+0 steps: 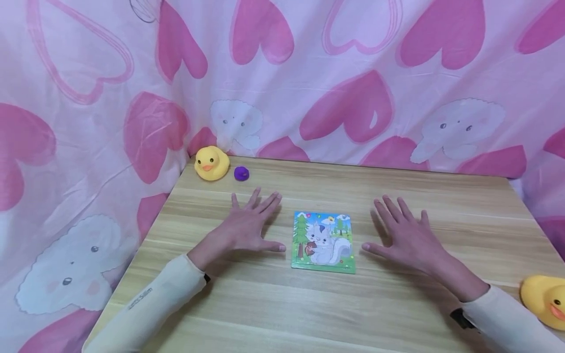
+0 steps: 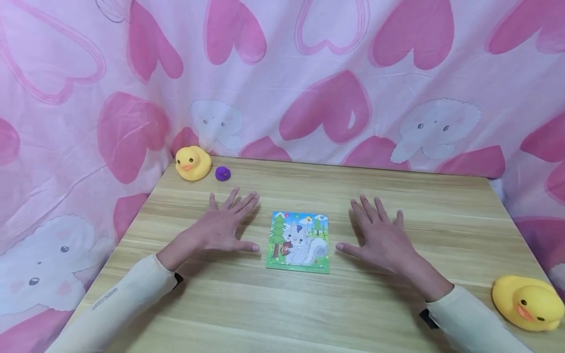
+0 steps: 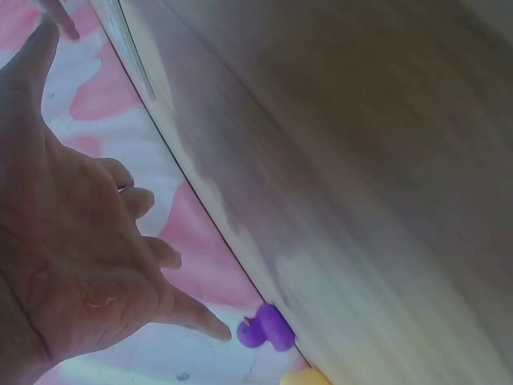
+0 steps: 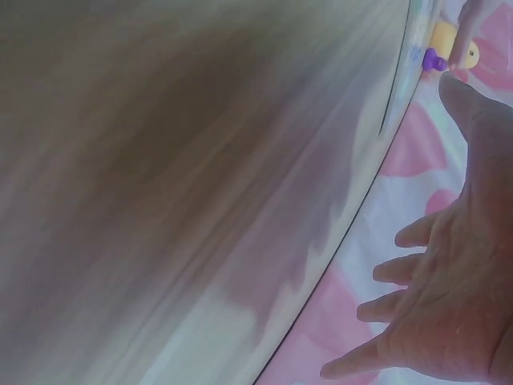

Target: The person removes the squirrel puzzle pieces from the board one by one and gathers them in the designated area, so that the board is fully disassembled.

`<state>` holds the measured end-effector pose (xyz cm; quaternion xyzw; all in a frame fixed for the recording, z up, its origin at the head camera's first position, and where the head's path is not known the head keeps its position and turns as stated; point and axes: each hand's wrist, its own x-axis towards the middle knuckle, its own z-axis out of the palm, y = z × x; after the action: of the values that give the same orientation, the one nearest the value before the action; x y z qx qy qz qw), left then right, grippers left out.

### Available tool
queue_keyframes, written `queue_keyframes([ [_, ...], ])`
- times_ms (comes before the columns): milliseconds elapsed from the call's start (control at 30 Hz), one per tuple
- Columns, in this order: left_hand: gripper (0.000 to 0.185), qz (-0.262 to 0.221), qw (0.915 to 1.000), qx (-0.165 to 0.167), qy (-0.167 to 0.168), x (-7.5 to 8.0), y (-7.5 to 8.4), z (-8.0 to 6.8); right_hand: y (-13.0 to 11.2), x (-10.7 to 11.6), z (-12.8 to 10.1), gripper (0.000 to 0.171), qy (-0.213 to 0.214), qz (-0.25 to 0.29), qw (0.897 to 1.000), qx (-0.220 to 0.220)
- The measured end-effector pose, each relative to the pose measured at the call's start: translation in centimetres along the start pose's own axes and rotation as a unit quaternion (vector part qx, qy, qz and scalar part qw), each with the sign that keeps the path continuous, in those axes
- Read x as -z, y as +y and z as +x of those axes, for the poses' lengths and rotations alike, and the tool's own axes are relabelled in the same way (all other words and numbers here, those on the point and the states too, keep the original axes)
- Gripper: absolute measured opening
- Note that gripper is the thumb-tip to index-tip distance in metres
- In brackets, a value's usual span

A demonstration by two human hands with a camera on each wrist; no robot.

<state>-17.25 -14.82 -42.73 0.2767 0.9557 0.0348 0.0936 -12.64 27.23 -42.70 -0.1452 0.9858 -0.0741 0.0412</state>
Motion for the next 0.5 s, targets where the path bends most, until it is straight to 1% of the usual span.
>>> queue_keyframes([
  [133,0.125,-0.013,0.9991,-0.036,-0.02,-0.1,0.9,0.4,-1.1,0.0,0.4,0.121,0.003,0.013,1.0,0.015],
  [267,0.12,-0.034,0.9962,-0.066,-0.046,-0.3,1.7,0.6,-2.2,-0.2,0.5,0.117,0.001,0.023,0.999,0.039],
  [400,0.118,-0.04,0.9929,-0.08,-0.079,-0.5,2.3,0.6,-3.3,-0.5,0.7,0.113,0.005,0.028,0.997,0.069],
  [500,0.117,-0.032,0.9916,-0.083,-0.093,-0.4,2.6,0.7,-4.2,-0.7,0.9,0.112,0.009,0.034,0.995,0.091],
])
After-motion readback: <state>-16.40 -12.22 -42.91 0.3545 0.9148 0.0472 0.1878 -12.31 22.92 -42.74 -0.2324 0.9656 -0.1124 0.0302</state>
